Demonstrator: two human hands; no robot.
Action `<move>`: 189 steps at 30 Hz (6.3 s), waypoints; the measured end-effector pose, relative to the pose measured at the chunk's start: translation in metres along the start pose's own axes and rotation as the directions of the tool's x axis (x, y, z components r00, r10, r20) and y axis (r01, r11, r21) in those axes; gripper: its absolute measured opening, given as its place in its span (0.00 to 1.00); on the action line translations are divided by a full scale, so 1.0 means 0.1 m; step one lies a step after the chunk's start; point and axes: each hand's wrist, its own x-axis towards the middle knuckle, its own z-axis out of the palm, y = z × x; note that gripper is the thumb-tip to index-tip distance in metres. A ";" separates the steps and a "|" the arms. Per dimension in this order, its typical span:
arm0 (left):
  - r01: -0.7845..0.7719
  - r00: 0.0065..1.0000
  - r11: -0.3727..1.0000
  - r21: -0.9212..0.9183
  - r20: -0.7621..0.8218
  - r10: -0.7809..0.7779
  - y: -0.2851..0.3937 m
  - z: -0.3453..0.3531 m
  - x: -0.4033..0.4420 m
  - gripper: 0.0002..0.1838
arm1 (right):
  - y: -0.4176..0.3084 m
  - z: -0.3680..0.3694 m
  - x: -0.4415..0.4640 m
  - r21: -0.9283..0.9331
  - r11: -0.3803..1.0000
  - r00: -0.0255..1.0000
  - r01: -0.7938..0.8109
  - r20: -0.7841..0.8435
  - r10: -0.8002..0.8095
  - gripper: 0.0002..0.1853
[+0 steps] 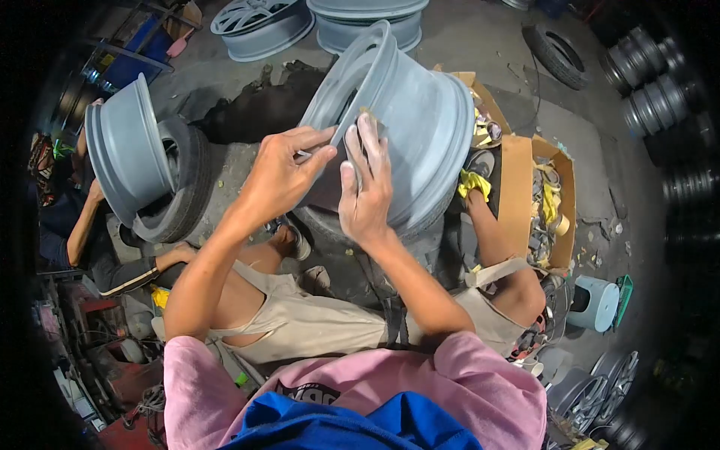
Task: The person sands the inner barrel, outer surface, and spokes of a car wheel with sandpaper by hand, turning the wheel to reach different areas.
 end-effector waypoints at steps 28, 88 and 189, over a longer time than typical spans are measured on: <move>0.040 0.997 0.976 -0.216 0.068 -0.026 -0.17 -0.23 -0.06 0.14 | 2.07 0.44 2.55 0.079 0.773 0.739 -0.629 0.371 0.563 0.29; -0.050 0.954 0.998 0.042 0.297 0.036 -0.77 -0.36 -0.26 0.13 | 0.05 -0.23 -0.19 -0.290 0.874 0.900 0.391 0.319 -0.297 0.24; -0.074 0.995 0.934 0.351 0.091 0.045 0.18 0.22 0.11 0.18 | -0.21 -1.92 0.27 -0.229 0.767 0.780 -0.600 0.046 0.624 0.28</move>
